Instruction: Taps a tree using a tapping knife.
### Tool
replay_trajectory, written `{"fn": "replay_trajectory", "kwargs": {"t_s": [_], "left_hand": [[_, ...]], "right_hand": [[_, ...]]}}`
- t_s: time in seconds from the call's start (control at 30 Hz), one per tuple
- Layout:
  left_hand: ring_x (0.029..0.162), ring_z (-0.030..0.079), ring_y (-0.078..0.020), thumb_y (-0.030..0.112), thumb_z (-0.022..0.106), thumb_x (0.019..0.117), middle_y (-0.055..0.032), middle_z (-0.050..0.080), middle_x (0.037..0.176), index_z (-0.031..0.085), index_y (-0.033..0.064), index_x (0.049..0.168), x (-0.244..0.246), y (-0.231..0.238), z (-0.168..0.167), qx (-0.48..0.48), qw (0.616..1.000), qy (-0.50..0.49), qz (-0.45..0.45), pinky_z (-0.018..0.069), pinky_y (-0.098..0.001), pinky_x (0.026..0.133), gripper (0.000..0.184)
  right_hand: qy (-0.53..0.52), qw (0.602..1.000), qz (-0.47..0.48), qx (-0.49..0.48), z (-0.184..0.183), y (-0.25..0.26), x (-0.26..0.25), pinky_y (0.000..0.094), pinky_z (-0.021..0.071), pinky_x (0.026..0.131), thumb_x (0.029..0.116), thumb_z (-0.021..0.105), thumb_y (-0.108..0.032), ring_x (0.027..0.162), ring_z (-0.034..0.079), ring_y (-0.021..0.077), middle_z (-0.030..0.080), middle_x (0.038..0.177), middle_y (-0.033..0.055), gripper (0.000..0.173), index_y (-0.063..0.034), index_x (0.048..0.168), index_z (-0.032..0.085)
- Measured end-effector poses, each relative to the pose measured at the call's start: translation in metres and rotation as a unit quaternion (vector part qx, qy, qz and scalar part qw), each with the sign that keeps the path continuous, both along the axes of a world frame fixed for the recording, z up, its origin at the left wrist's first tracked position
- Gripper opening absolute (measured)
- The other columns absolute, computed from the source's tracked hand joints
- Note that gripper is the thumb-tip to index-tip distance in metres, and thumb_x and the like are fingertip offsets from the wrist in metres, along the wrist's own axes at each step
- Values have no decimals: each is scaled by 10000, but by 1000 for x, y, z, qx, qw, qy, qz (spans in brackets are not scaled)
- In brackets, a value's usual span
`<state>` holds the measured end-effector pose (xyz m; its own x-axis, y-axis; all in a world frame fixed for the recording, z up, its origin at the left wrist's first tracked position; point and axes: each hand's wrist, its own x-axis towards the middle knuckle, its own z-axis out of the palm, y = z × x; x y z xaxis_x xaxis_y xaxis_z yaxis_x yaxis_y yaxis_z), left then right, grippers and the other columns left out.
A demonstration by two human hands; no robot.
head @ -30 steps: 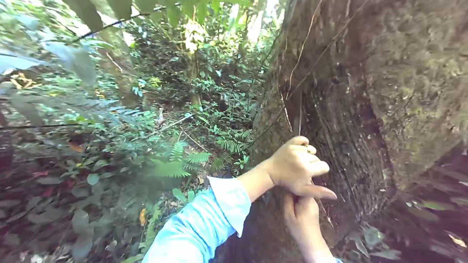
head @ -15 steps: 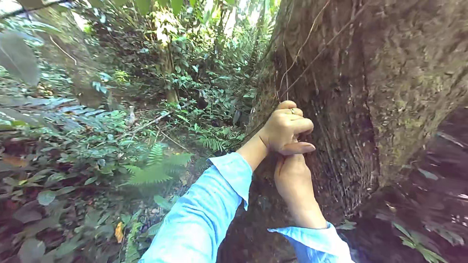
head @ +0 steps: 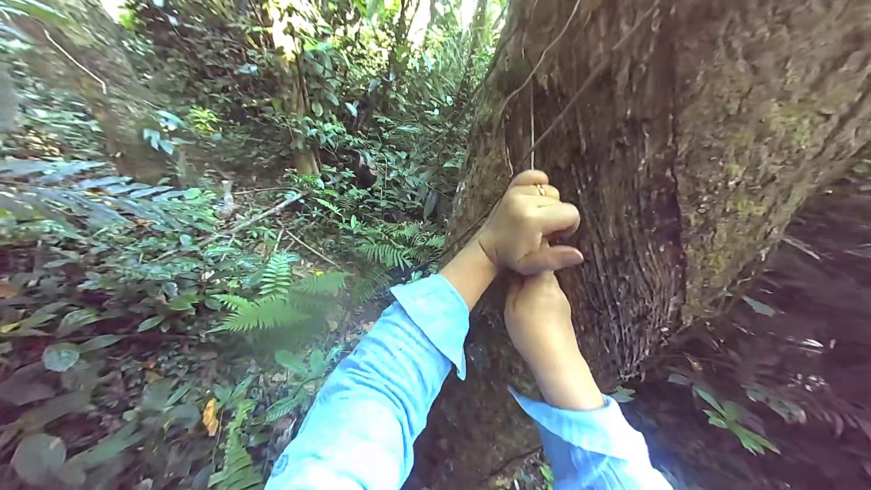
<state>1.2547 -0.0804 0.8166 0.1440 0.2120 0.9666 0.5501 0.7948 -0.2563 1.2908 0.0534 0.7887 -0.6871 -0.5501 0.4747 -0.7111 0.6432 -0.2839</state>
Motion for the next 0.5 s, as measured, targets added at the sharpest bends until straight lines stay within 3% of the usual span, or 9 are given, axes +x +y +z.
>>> {"fn": "replay_trajectory", "kwargs": {"t_s": [0.1,0.17,0.27,0.33,0.5], "left_hand": [[506,515,-185,675,215,991,-50,525,490,618,71,620,6,10,-4,10,1000,-3,-12,446,-416,838,816],[497,502,-181,658,219,995,-50,526,493,618,69,622,9,6,5,-14,1000,-12,-18,434,-408,793,803],[502,523,-200,635,278,966,-60,540,501,625,63,614,11,14,8,9,1000,-23,-6,446,-448,809,756],[493,495,-198,619,281,968,-52,512,488,597,69,602,12,27,-1,34,999,-19,-3,431,-436,798,733],[480,504,-192,631,249,985,-51,516,486,599,70,606,14,11,16,-27,999,-27,-10,440,-424,754,762]], "right_hand": [[16,1000,6,11,1,13,10,503,580,826,1071,473,-101,951,719,392,676,1097,258,282,55,1278,583],[15,1000,12,18,10,13,15,491,572,851,1073,461,-106,981,715,378,680,1095,248,279,50,1278,567],[3,999,16,27,13,21,9,543,558,874,1073,462,-135,1003,705,400,671,1113,267,315,66,1300,546],[21,999,27,10,7,30,10,542,563,849,1060,500,-130,970,710,400,686,1058,256,279,61,1242,588],[8,999,28,21,19,22,15,529,564,841,1065,474,-122,957,712,389,687,1043,240,300,60,1293,544]]}}
